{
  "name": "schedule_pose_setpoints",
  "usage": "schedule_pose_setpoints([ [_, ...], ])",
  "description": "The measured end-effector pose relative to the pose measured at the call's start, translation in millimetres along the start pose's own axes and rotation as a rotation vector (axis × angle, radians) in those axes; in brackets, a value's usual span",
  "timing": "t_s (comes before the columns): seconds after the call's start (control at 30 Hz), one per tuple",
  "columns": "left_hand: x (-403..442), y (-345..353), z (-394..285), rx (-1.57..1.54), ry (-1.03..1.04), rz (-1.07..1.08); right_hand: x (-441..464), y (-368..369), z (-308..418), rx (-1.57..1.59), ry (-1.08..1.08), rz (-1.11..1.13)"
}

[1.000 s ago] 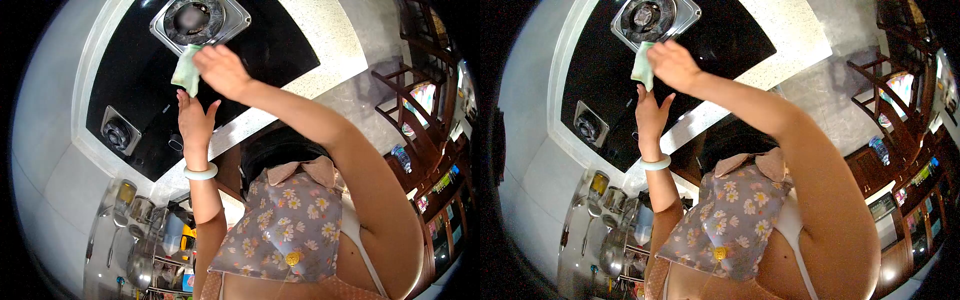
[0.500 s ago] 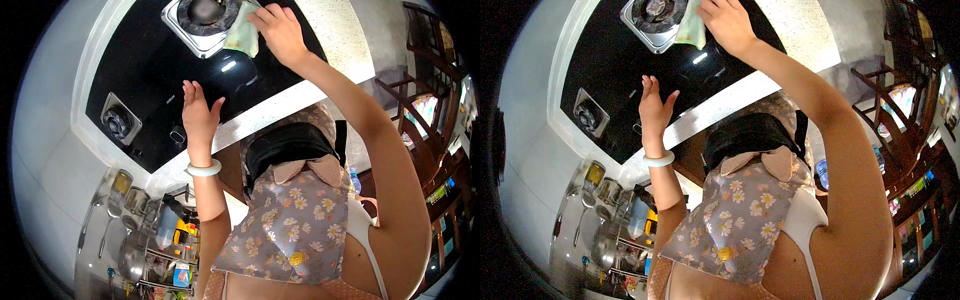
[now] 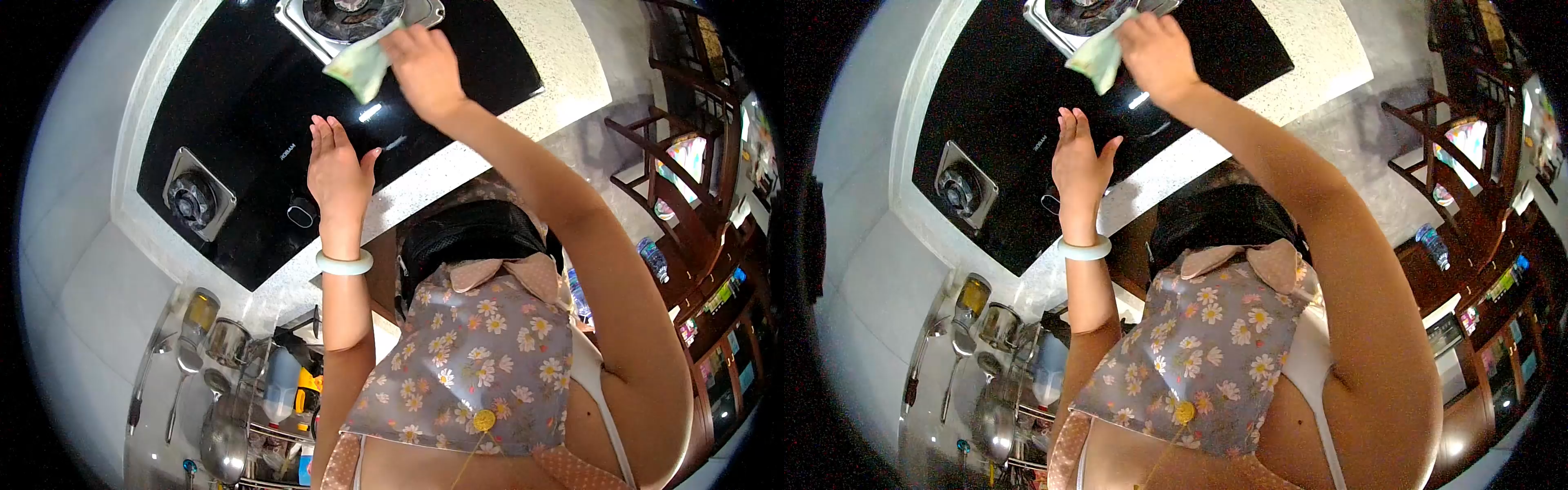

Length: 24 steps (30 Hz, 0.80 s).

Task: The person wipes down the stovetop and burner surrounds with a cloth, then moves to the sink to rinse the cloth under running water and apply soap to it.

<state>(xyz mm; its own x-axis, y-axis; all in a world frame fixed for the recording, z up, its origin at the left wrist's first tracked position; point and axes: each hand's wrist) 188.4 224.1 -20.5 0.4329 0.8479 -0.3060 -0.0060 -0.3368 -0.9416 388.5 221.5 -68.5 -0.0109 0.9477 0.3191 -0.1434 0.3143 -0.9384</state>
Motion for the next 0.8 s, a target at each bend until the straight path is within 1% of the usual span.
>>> schedule_pose_setpoints([
  [0.1, -0.2, -0.1, 0.8, -0.010, 0.016, -0.004, 9.7, 7.3, 42.1, 0.001, -0.060, 0.013],
  [0.17, -0.6, -3.0, -1.1, -0.040, -0.008, 0.003, 12.6, 20.2, 50.0, 0.119, -0.004, -0.088],
  [0.2, -0.9, -1.7, 0.6, -0.052, -0.008, -0.011, 12.4, 11.5, 47.0, 0.118, -0.032, -0.042],
  [0.3, -0.8, 0.0, -1.8, -0.090, -0.080, -0.006, 12.4, 10.4, 41.0, 0.162, -0.055, -0.089],
  [0.33, -1.0, -1.1, -3.6, -0.099, -0.111, -0.011, 13.5, 12.0, 38.8, 0.193, -0.054, -0.069],
  [0.37, -0.3, -1.5, -2.4, -0.130, -0.136, -0.015, 12.7, 13.0, 32.7, 0.278, -0.029, -0.049],
  [0.43, 2.6, -6.4, -0.7, -0.298, -0.171, -0.086, 8.5, 7.7, 16.2, 0.460, 0.012, 0.005],
  [0.47, 3.5, -7.6, -1.6, -0.336, -0.174, -0.174, 6.3, 3.2, 1.5, 0.892, 0.164, 0.148],
  [0.5, 5.0, -17.2, -12.2, -0.369, -0.215, -0.236, 13.4, -17.2, -15.6, 1.317, 0.537, 0.542],
  [0.57, 8.0, -18.3, -29.9, -0.626, -0.353, -0.283, 1.6, -37.6, -47.5, 1.951, 0.759, 0.581],
  [0.67, 19.7, -21.6, -69.6, -1.201, -0.430, -0.273, -13.4, -48.0, -78.0, 2.306, 0.831, 0.559],
  [0.7, 23.7, -24.7, -83.1, -1.323, -0.432, -0.231, -15.9, -50.4, -88.1, 2.367, 0.793, 0.566],
  [0.77, 28.7, -31.9, -106.8, -1.563, -0.433, -0.137, -18.0, -55.0, -101.6, 2.382, 0.821, 0.564],
  [0.8, 31.0, -32.6, -117.7, -1.579, -0.428, -0.108, -18.2, -55.1, -110.1, 2.397, 0.795, 0.578],
])
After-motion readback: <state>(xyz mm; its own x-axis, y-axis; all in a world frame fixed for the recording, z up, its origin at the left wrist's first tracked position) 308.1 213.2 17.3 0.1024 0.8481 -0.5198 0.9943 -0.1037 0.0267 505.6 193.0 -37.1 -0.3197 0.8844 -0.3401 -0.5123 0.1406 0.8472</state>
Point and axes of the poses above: each hand's wrist, its own x-axis towards the middle knuckle, its own y-axis out of the palm, z = x × y, and after that the axes turned 9 degrees about -y, right-handed
